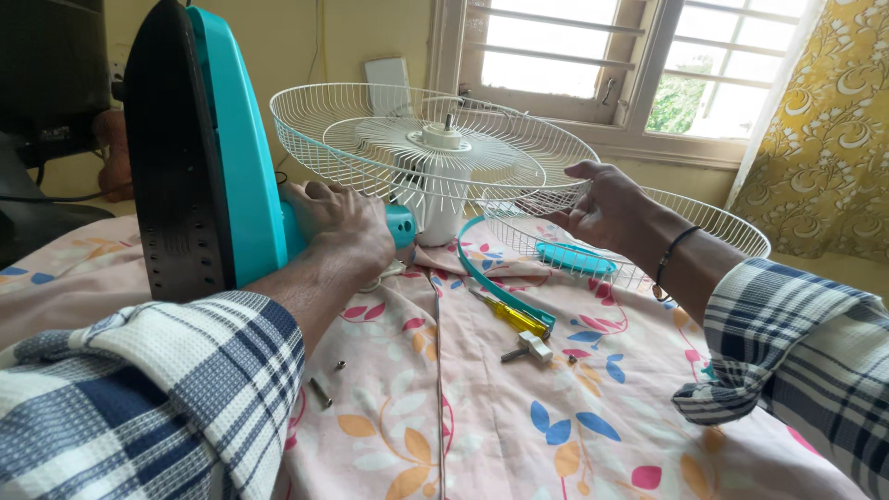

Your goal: The person disassembles a table fan by removing the front grill, unscrewing the blade nut, and taking off the fan blades. Then the person flips the fan over and uses a screwdriver to remove screws from the back of the motor housing.

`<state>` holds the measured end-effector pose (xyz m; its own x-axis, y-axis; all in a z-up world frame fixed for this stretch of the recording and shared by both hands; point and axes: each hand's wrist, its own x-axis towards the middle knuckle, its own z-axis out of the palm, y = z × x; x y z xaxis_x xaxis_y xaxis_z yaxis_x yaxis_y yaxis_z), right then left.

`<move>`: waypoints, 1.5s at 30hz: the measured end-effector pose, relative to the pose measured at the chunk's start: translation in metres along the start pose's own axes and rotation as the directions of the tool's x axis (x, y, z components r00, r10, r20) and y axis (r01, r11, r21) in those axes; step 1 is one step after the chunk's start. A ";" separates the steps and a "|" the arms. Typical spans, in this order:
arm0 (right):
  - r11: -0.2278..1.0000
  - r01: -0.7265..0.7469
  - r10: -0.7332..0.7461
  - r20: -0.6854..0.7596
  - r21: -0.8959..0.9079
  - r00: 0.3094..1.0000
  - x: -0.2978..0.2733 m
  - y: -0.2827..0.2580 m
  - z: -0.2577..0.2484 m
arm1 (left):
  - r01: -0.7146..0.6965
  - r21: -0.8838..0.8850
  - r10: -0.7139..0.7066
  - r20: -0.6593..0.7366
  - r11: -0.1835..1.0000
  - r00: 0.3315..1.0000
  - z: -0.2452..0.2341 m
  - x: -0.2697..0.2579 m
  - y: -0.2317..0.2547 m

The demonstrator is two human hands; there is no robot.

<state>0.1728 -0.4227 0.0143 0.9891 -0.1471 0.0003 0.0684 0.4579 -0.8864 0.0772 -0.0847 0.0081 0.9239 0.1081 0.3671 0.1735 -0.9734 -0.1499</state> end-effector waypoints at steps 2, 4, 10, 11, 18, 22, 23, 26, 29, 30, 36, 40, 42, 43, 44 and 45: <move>0.999 0.006 -0.003 -0.065 0.042 0.998 -0.025 0.002 0.022 | -0.041 -0.065 0.045 0.055 0.997 0.997 -0.007 -0.006 0.004; 0.999 -0.019 0.013 0.107 0.050 0.994 -0.055 0.001 0.038 | -0.095 -0.129 0.107 0.088 0.987 0.990 -0.019 -0.019 0.009; 0.986 -0.039 0.034 0.031 0.161 0.999 -0.131 0.015 0.069 | -0.149 -0.253 0.186 0.131 0.956 0.974 -0.050 -0.078 -0.002; 0.986 -0.032 0.029 0.018 0.163 0.999 -0.143 0.018 0.071 | -0.145 -0.286 0.183 0.109 0.947 0.977 -0.057 -0.087 -0.005; 0.995 -0.067 0.079 -0.157 0.080 0.984 -0.200 0.040 0.082 | -0.393 -0.662 0.176 -0.372 0.638 0.911 -0.074 -0.151 -0.042; 0.976 -0.049 0.049 -0.007 -0.210 0.999 -0.222 0.066 0.096 | -0.419 -0.767 0.043 -0.458 0.487 0.888 -0.062 -0.178 -0.061; 0.954 -0.025 0.046 0.065 -0.300 0.997 -0.227 0.071 0.105 | -0.427 -0.761 -0.011 -0.495 0.488 0.869 -0.060 -0.183 -0.066; 0.902 0.137 -0.043 0.230 -0.409 0.972 -0.248 0.090 0.133 | -0.253 -0.866 -0.187 -0.360 0.431 0.914 -0.051 -0.195 -0.074; 0.837 0.253 -0.060 0.379 -0.484 0.924 -0.266 0.102 0.165 | -0.075 -0.946 -0.419 -0.210 0.316 0.884 -0.038 -0.197 -0.081; 0.802 0.293 -0.080 0.392 -0.520 0.917 -0.271 0.106 0.176 | -0.037 -0.962 -0.498 -0.173 0.270 0.850 -0.033 -0.195 -0.085; 0.700 0.425 -0.178 0.436 -0.574 0.882 -0.295 0.132 0.230 | 0.276 -0.961 -0.661 0.199 0.013 0.724 -0.014 -0.179 -0.107; 0.727 0.437 -0.165 0.483 -0.530 0.860 -0.301 0.145 0.242 | 0.248 -0.944 -0.582 0.078 0.217 0.810 -0.008 -0.177 -0.106; 0.709 0.502 -0.219 0.521 -0.496 0.825 -0.301 0.150 0.243 | 0.270 -0.931 -0.543 0.099 0.244 0.834 -0.006 -0.177 -0.106; 0.683 0.551 -0.265 0.541 -0.479 0.798 -0.300 0.150 0.241 | 0.241 -0.936 -0.530 0.072 0.258 0.845 -0.005 -0.178 -0.108; 0.655 0.599 -0.309 0.559 -0.461 0.769 -0.300 0.149 0.238 | 0.212 -0.939 -0.517 0.044 0.271 0.855 -0.004 -0.181 -0.108; 0.659 0.554 -0.271 0.526 -0.509 0.806 -0.299 0.147 0.236 | 0.179 -0.941 -0.501 0.013 0.286 0.865 -0.004 -0.182 -0.110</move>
<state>-0.0825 -0.1039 -0.0070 0.8473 0.2181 0.4842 0.5265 -0.2257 -0.8197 -0.1112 0.0016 -0.0385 0.7166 0.5841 0.3812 -0.1056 -0.4493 0.8871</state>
